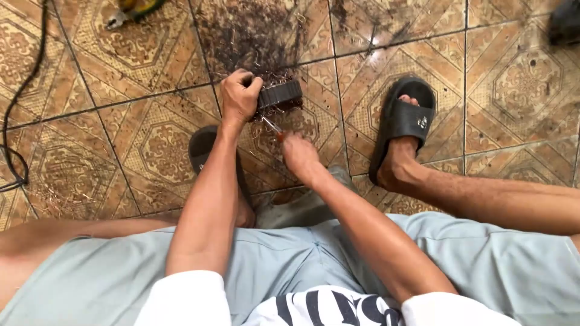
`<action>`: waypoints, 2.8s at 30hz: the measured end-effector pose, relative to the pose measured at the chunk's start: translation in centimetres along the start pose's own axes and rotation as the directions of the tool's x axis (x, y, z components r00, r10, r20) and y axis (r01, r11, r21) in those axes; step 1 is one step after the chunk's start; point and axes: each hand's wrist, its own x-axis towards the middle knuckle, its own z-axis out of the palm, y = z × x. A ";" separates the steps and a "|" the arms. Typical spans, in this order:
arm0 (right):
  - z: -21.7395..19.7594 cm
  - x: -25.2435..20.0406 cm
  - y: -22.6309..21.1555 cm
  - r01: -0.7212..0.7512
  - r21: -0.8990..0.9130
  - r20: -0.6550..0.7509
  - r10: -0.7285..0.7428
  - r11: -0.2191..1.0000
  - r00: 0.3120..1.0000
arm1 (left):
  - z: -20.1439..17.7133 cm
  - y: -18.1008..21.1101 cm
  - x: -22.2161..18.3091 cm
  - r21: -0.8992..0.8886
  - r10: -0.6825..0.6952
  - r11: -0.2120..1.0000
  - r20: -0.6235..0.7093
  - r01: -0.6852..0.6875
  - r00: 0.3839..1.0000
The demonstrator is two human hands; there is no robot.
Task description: Extracting copper wire from an electric motor stator using pliers and cutters.
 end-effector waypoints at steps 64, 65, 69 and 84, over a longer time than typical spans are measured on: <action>-13.0 -0.8 8.8 -0.596 0.661 0.647 0.058 0.455 0.761 | 1.7 -0.6 3.5 -0.003 -0.336 0.942 0.032 0.336 0.941; -12.2 -0.7 9.4 -0.605 0.614 0.658 0.094 0.508 0.747 | 1.3 0.2 3.3 -0.011 -0.344 0.939 0.042 0.345 0.938; -10.3 -0.7 9.8 -0.631 0.599 0.663 0.136 0.493 0.736 | 1.6 0.2 3.3 -0.026 -0.319 0.947 0.042 0.320 0.947; -2.8 0.3 10.5 0.009 0.031 0.191 -0.015 0.999 0.981 | 0.5 1.9 2.5 -0.026 0.123 0.992 0.227 -0.121 0.966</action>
